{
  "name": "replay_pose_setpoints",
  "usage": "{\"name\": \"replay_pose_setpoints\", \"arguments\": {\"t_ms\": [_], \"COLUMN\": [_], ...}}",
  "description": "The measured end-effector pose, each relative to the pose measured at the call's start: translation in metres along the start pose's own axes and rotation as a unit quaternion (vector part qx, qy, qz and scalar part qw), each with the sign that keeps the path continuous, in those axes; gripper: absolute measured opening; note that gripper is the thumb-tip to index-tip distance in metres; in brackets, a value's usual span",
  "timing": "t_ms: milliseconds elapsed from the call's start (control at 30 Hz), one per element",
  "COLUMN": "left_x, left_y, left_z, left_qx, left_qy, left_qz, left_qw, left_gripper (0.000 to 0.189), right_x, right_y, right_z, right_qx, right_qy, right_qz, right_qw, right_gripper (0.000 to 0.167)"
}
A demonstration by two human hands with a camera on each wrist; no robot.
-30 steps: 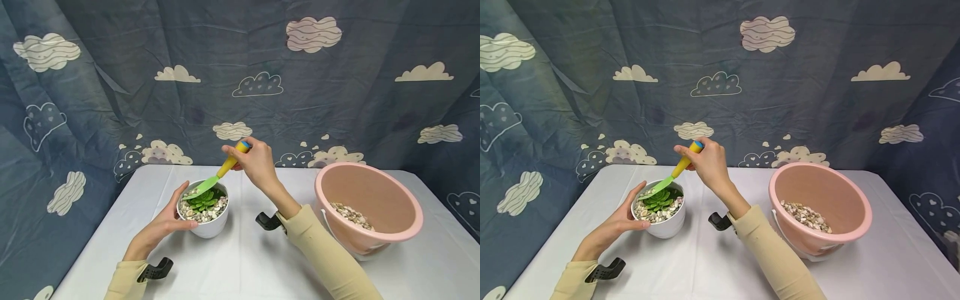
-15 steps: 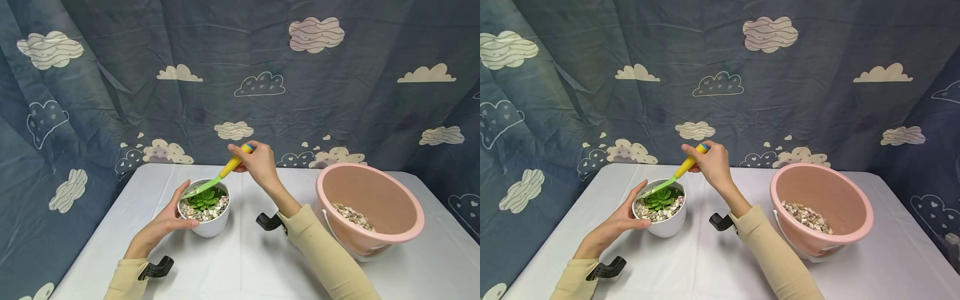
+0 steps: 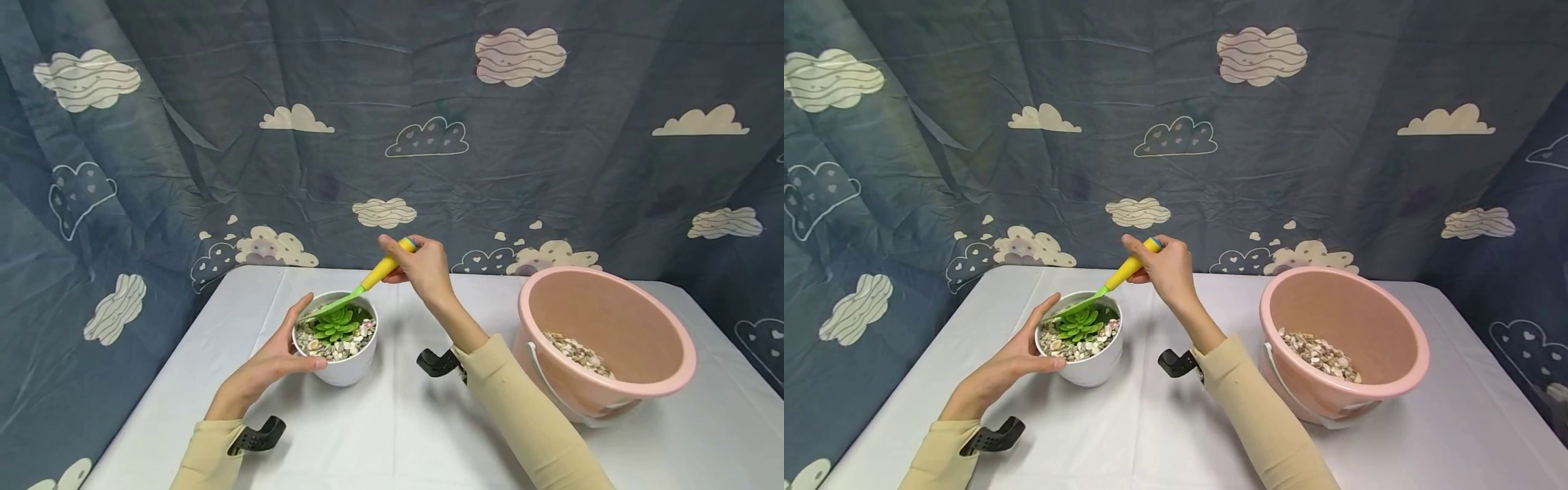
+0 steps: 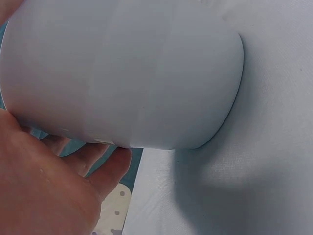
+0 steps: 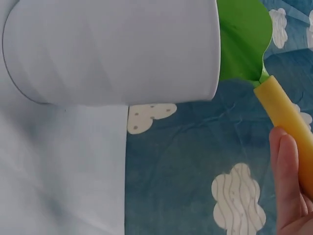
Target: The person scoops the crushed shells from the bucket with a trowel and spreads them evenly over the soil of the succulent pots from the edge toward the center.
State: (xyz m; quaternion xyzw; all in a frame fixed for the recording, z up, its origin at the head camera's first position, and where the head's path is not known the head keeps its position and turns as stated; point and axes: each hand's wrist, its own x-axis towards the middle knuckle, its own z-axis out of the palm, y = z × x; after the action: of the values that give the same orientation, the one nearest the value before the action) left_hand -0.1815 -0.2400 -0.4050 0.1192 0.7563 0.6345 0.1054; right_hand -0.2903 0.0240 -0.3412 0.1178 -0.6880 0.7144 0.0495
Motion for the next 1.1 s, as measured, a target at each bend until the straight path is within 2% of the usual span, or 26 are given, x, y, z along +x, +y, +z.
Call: {"name": "replay_pose_setpoints", "arguments": {"t_ms": [300,467,667,767,967,1100], "left_x": [0.001,0.001,0.001,0.002,0.001,0.000], "left_y": [-0.002,-0.002,0.000,0.001,0.000,-0.002], "left_z": [0.000,0.002,0.001,0.001,0.001,0.002], "left_qx": [-0.002,-0.010,-0.007,-0.009,-0.003,0.001], "left_qy": [-0.002,-0.002,-0.007,-0.011,-0.009,-0.011], "left_qz": [0.005,0.010,0.014,0.014,0.018,0.024], "left_qw": [1.0000,0.9999,0.9998,0.9998,0.9998,0.9997], "left_gripper": [0.110,0.111,0.110,0.110,0.110,0.110], "right_x": [-0.010,-0.020,-0.031,-0.037,-0.052,-0.063], "right_y": [0.007,0.005,-0.003,-0.007,-0.019,-0.030], "right_z": [-0.018,-0.029,-0.034,-0.036,-0.038,-0.041], "right_qx": [0.044,0.059,0.095,0.100,0.119,0.112], "right_qy": [0.004,0.029,0.064,0.070,0.069,0.064], "right_qz": [-0.019,-0.010,-0.005,-0.015,-0.047,-0.062], "right_qw": [0.9988,0.9978,0.9934,0.9924,0.9893,0.9897], "right_gripper": [0.049,0.050,0.041,0.036,0.036,0.033]}}
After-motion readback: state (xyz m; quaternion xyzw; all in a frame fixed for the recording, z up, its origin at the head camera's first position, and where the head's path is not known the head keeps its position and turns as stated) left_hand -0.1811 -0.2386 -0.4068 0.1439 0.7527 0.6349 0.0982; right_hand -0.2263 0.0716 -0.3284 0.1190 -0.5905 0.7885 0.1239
